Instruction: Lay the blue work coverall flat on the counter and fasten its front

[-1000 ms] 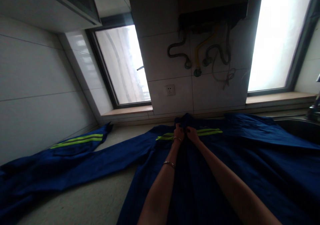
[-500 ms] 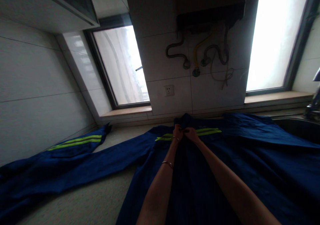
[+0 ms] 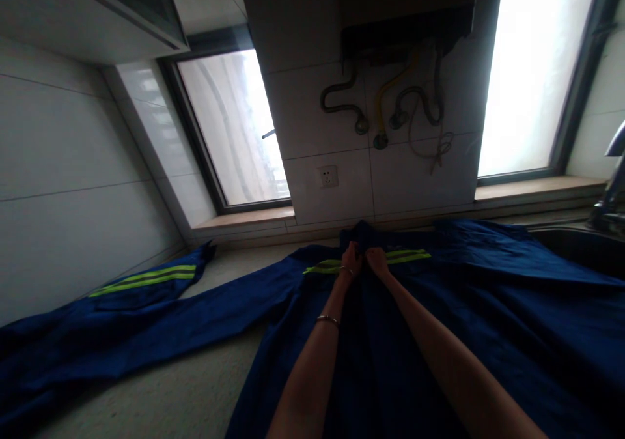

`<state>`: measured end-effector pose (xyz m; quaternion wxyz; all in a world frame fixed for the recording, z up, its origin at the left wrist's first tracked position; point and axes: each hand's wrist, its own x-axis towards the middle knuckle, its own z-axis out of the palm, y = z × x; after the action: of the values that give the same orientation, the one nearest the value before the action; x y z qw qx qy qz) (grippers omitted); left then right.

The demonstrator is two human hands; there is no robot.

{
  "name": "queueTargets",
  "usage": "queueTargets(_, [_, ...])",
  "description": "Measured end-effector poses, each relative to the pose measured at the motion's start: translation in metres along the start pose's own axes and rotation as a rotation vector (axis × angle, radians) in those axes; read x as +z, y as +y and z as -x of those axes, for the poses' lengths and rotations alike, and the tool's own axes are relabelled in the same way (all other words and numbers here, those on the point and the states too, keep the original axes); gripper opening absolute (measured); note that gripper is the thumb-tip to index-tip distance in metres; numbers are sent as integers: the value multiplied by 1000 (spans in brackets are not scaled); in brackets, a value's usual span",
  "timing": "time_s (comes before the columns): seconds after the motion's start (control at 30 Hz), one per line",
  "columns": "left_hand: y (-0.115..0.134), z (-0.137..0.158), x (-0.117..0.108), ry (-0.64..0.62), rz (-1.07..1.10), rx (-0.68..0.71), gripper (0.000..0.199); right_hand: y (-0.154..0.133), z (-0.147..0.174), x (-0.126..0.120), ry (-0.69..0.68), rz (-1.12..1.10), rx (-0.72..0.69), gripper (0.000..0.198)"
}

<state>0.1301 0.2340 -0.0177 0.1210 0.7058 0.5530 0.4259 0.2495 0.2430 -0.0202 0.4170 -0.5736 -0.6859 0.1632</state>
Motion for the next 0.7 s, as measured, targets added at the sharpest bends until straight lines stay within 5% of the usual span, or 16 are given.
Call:
queueTargets(0.13, [2,1,3,-53,-136,70,30,-4,0,-1,-44,34,52,32])
queueTargets(0.53, [10,4,4,-158,-282,7,36,-6,3,-2,-86,64,15,33])
queueTargets(0.7, [12,-1,-12,-216,-363,-77,29,-4,0,-2,-79,97,3,34])
